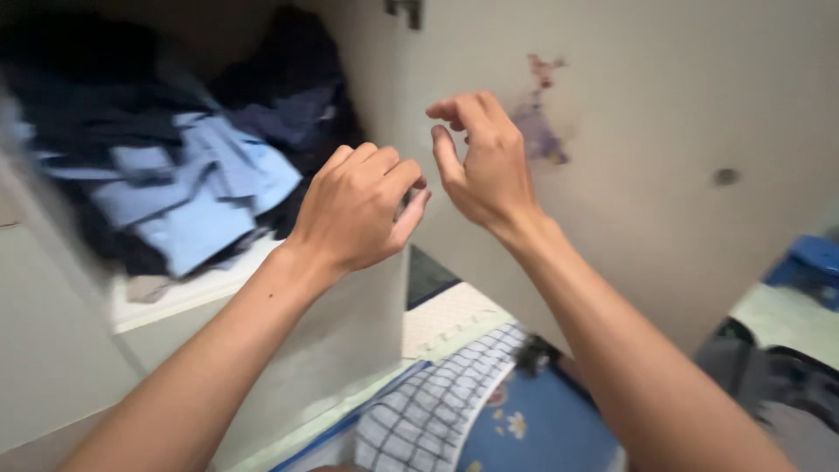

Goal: The person opens a suitcase and retrieves clothes from a wardrobe. They fold a white shirt, grey trousers, and a dark blue shirt, placing each item into the suitcase one by one.

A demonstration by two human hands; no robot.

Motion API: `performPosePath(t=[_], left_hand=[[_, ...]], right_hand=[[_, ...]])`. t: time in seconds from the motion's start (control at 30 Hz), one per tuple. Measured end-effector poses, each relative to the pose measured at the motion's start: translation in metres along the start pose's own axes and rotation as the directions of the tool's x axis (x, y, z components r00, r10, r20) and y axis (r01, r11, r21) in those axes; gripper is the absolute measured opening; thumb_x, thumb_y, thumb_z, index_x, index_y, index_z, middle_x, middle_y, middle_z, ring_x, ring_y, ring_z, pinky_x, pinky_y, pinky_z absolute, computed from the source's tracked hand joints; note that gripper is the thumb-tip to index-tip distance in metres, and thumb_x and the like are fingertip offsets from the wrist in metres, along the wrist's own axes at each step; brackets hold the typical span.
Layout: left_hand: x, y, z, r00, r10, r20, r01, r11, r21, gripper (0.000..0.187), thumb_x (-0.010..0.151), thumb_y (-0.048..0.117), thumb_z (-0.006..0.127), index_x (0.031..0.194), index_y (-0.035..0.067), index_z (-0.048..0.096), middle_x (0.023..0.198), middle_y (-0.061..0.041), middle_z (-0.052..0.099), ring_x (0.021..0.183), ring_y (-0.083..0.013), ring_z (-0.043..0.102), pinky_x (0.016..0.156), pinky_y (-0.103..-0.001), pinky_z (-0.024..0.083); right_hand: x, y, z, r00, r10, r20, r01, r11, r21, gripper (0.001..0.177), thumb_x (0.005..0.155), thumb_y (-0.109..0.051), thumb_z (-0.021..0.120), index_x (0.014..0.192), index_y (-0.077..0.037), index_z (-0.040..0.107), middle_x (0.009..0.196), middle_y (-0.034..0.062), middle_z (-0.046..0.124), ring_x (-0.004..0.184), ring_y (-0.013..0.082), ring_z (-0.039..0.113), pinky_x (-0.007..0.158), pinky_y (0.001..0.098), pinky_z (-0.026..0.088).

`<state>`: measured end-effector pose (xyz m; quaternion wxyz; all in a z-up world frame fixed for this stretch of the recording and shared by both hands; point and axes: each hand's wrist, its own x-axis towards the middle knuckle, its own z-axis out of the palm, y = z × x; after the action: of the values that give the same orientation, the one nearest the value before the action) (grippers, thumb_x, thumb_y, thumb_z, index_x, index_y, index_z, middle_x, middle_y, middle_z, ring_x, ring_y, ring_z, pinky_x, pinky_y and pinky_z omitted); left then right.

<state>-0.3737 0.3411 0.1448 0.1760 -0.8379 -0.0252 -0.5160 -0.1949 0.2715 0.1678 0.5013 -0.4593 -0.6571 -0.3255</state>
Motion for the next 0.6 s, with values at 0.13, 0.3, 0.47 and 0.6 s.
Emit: performPosePath(t=[0.13, 0.3, 0.47, 0.6], left_hand=[[-0.032, -0.035, -0.019, 0.996, -0.081, 0.042, 0.077, 0.993, 0.090, 0.013, 0.087, 0.020, 0.076, 0.085, 0.010, 0.069, 0.079, -0.006, 0.061, 0.079, -0.0272, 0.059, 0.072, -0.042, 0.044], [-0.062, -0.069, -0.046, 0.987, -0.136, 0.089, 0.113, 0.967, 0.228, 0.014, 0.084, 0.022, 0.075, 0.085, 0.009, 0.070, 0.081, -0.008, 0.063, 0.082, -0.0280, 0.061, 0.078, -0.042, 0.045], [-0.054, -0.107, -0.064, 0.979, -0.174, 0.108, 0.130, 0.934, 0.334, 0.013, 0.083, 0.020, 0.075, 0.084, 0.009, 0.071, 0.082, -0.007, 0.066, 0.084, -0.0258, 0.062, 0.077, -0.040, 0.045], [-0.039, -0.128, -0.075, 0.978, -0.189, 0.087, 0.142, 0.911, 0.387, 0.013, 0.085, 0.021, 0.074, 0.085, 0.008, 0.071, 0.081, -0.006, 0.066, 0.083, -0.0248, 0.062, 0.078, -0.040, 0.046]], right_hand=[[0.012, 0.005, 0.050, 0.997, 0.017, 0.078, -0.020, 0.999, 0.049, 0.019, 0.094, -0.005, 0.068, 0.112, -0.004, 0.067, 0.109, 0.0149, 0.066, 0.095, 0.0285, 0.070, 0.084, 0.0399, 0.057], [0.029, -0.004, 0.085, 0.991, 0.057, 0.118, -0.066, 0.995, 0.073, 0.020, 0.091, -0.006, 0.068, 0.111, -0.006, 0.066, 0.107, 0.0158, 0.065, 0.097, 0.0328, 0.068, 0.084, 0.0423, 0.056], [0.038, -0.009, 0.103, 0.977, 0.098, 0.188, -0.122, 0.985, 0.123, 0.027, 0.092, -0.012, 0.066, 0.119, -0.009, 0.062, 0.117, 0.0163, 0.062, 0.108, 0.0349, 0.065, 0.091, 0.0439, 0.053], [0.054, -0.009, 0.107, 0.940, 0.195, 0.282, -0.225, 0.971, 0.078, 0.030, 0.094, -0.018, 0.062, 0.123, -0.013, 0.060, 0.122, 0.0147, 0.060, 0.112, 0.0354, 0.062, 0.094, 0.0448, 0.051]])
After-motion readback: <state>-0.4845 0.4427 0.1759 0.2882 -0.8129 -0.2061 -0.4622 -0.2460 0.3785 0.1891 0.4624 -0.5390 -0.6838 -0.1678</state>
